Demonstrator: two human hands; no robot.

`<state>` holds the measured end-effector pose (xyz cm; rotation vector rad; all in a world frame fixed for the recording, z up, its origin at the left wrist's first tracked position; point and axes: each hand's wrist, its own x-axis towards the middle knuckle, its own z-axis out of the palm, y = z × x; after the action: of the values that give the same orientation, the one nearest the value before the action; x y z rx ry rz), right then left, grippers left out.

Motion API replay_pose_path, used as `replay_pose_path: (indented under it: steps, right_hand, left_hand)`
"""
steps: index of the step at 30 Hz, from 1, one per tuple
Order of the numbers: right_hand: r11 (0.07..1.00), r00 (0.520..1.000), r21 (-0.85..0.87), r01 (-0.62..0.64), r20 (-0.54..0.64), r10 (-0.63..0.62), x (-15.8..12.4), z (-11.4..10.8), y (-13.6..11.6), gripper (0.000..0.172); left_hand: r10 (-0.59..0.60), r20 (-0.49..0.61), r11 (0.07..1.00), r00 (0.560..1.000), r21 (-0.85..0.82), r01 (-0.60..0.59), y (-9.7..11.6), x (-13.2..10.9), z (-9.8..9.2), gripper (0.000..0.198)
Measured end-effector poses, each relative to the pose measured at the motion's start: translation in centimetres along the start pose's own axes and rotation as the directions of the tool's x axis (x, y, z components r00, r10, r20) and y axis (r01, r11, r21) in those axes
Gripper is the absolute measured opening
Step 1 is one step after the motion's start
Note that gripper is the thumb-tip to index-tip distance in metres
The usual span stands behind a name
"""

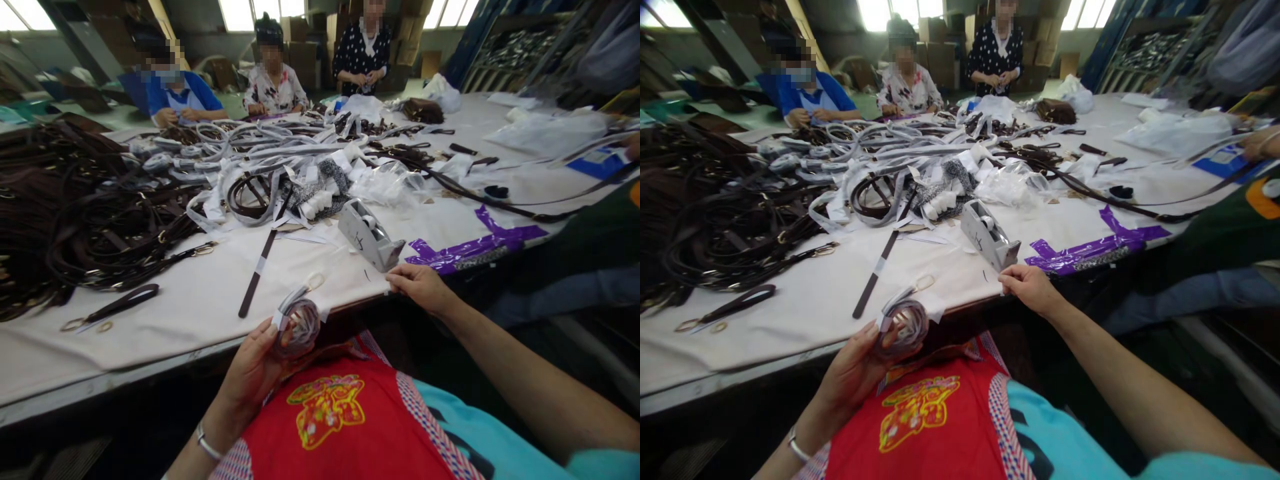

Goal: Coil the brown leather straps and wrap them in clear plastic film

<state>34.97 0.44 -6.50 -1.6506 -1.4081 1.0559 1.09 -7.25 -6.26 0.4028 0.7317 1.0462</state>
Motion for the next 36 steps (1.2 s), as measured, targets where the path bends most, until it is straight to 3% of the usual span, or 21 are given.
replay_pose_path:
  steps: [3,5,7,10,12,14,18,27,31,36]
  right_hand:
    - [0.983,0.947,0.164,0.078,0.295,-0.125,-2.4,3.0,-3.8,0.024]
    - [0.963,0.891,0.264,0.051,0.424,-0.164,-3.8,5.6,-6.1,0.026]
    - [0.947,0.863,0.319,0.023,0.472,-0.18,-4.8,8.1,-7.7,0.027]
    - [0.95,0.88,0.312,0.032,0.442,-0.175,-5.2,10.8,-8.5,0.025]
    - [0.964,0.9,0.262,0.04,0.41,-0.149,-5.0,12.0,-8.3,0.025]
    - [0.98,0.917,0.195,0.033,0.384,-0.107,-4.6,12.7,-7.8,0.028]
    - [0.989,0.941,0.146,-0.008,0.335,-0.042,-4.5,13.3,-6.9,0.035]
    - [0.951,0.93,0.208,-0.229,0.335,0.15,-4.4,14.3,-5.8,0.041]
    - [0.955,0.927,0.2,-0.221,0.347,0.142,-4.1,14.5,-5.6,0.044]
    - [0.955,0.903,0.185,-0.23,0.407,0.139,-4.2,13.8,-5.9,0.032]
  left_hand:
    - [0.104,-0.031,0.966,0.994,0.242,-0.093,-0.2,0.8,0.7,0.024]
    - [0.172,-0.017,0.837,0.985,0.53,-0.137,-0.2,1.4,1.2,0.026]
    - [0.293,0.047,0.578,0.955,0.787,-0.217,-0.2,1.7,1.6,0.024]
    - [0.481,0.255,0.155,0.839,0.917,-0.368,-0.3,2.0,1.8,0.017]
    - [0.519,0.383,-0.037,0.764,0.903,-0.427,-0.3,2.1,1.7,0.013]
    - [0.53,0.456,-0.151,0.715,0.881,-0.449,-0.4,2.1,1.5,0.012]
    - [0.546,0.498,-0.233,0.674,0.862,-0.449,-0.4,2.1,1.2,0.013]
    - [0.518,0.525,-0.276,0.675,0.85,-0.449,-0.9,2.4,1.0,0.01]
    - [0.516,0.545,-0.301,0.66,0.837,-0.456,-1.1,2.3,0.9,0.012]
    - [0.532,0.539,-0.302,0.653,0.841,-0.448,-1.1,2.2,0.7,0.012]
